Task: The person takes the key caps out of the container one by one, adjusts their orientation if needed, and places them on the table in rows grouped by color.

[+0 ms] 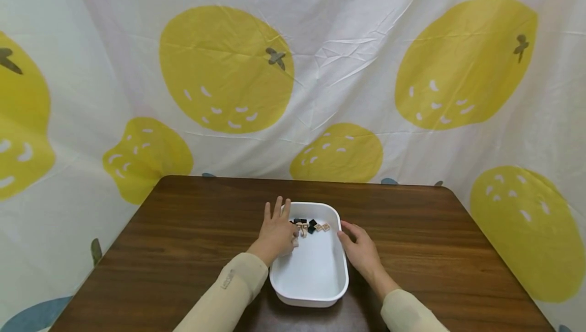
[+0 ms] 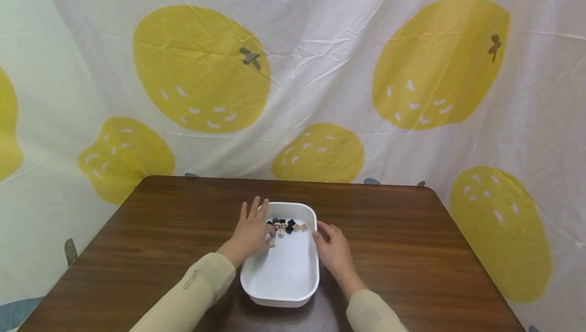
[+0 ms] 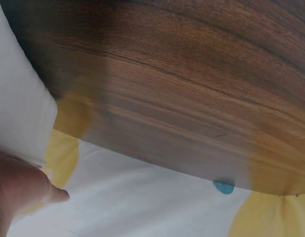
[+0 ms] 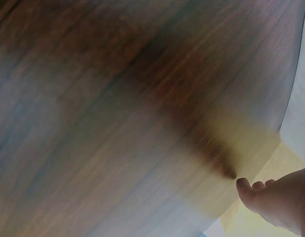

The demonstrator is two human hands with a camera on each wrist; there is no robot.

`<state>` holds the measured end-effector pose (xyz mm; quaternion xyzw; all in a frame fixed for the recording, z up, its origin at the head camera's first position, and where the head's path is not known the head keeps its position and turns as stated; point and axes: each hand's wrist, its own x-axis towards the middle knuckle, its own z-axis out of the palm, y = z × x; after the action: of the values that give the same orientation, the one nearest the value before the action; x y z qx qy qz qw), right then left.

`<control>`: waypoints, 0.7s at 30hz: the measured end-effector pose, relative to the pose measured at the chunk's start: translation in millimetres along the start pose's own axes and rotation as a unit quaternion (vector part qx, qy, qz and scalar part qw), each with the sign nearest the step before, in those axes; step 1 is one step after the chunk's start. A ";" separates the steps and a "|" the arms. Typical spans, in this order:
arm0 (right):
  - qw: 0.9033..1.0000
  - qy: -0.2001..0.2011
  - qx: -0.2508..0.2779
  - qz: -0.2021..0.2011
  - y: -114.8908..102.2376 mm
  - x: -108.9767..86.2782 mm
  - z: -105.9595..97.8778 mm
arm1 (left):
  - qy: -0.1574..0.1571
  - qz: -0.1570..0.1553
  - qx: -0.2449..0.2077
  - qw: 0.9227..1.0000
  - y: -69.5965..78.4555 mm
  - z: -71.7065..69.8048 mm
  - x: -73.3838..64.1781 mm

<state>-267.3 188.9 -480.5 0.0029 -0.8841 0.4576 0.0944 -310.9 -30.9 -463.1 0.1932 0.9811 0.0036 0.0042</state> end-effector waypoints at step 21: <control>1.000 -0.002 0.003 0.008 -2.6 0.6 -0.1 | 0.016 -0.011 -0.038 0.999 0.5 -2.2 -1.4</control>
<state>-267.6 187.6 -478.2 -0.0033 -0.8829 0.4611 0.0890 -309.4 -31.0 -460.9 0.1820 0.9823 0.0438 -0.0038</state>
